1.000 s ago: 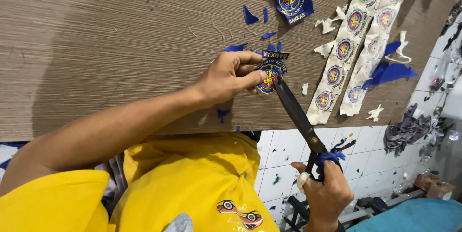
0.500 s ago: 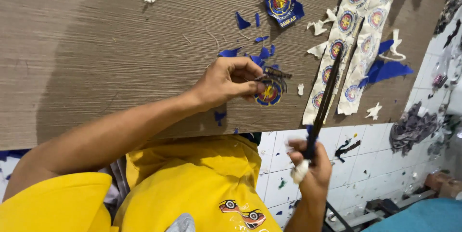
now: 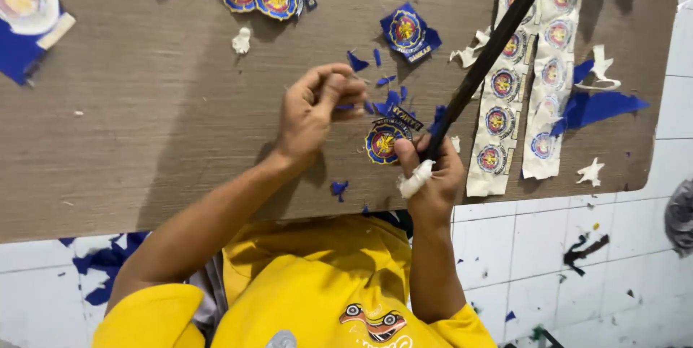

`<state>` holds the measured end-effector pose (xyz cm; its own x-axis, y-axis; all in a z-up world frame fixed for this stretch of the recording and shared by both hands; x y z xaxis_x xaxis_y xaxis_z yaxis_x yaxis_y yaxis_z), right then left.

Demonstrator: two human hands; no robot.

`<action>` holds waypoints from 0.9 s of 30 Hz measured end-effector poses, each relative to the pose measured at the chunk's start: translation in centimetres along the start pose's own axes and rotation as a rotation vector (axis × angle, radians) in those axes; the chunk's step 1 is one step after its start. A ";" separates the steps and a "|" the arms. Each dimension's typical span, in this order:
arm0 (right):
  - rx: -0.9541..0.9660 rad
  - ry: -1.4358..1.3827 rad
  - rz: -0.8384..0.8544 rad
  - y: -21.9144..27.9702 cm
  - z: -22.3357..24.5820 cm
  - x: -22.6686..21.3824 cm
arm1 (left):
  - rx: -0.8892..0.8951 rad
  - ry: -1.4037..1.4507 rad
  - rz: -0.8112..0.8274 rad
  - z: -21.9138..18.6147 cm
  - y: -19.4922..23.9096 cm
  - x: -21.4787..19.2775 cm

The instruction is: The person uses a pair of scissors to cut circular patches from a strip of fabric. They hold the fabric with one hand and carefully trim around the design with the other, placing the finished patches on the table.

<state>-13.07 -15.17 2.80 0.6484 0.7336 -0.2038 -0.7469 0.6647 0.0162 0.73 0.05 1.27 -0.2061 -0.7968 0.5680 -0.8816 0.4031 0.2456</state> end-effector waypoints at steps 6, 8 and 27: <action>0.084 -0.143 0.039 0.1 -1.2 0.2 | -0.131 -0.227 0.314 2.0 2.3 0.1; 0.111 -0.100 0.065 0.3 2.8 -0.1 | -0.030 -0.368 0.286 -0.1 1.6 -0.9; -0.044 0.572 0.048 -1.3 -0.9 -4.9 | 0.729 -1.704 -0.028 0.2 -11.1 3.3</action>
<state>-15.41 -19.78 2.85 0.4399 0.5616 -0.7008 -0.7868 0.6172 0.0007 9.72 -7.12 0.29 0.0658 -0.5212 -0.8509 -0.7826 0.5021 -0.3680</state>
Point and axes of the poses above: each hand's wrist, its own y-axis away from the middle knuckle, its own x-axis out of the palm, z = x × y, the point moved 1 cm from there along -y, towards the middle knuckle, and after that the axes turned 2 degrees about y, right-handed, at the moved point
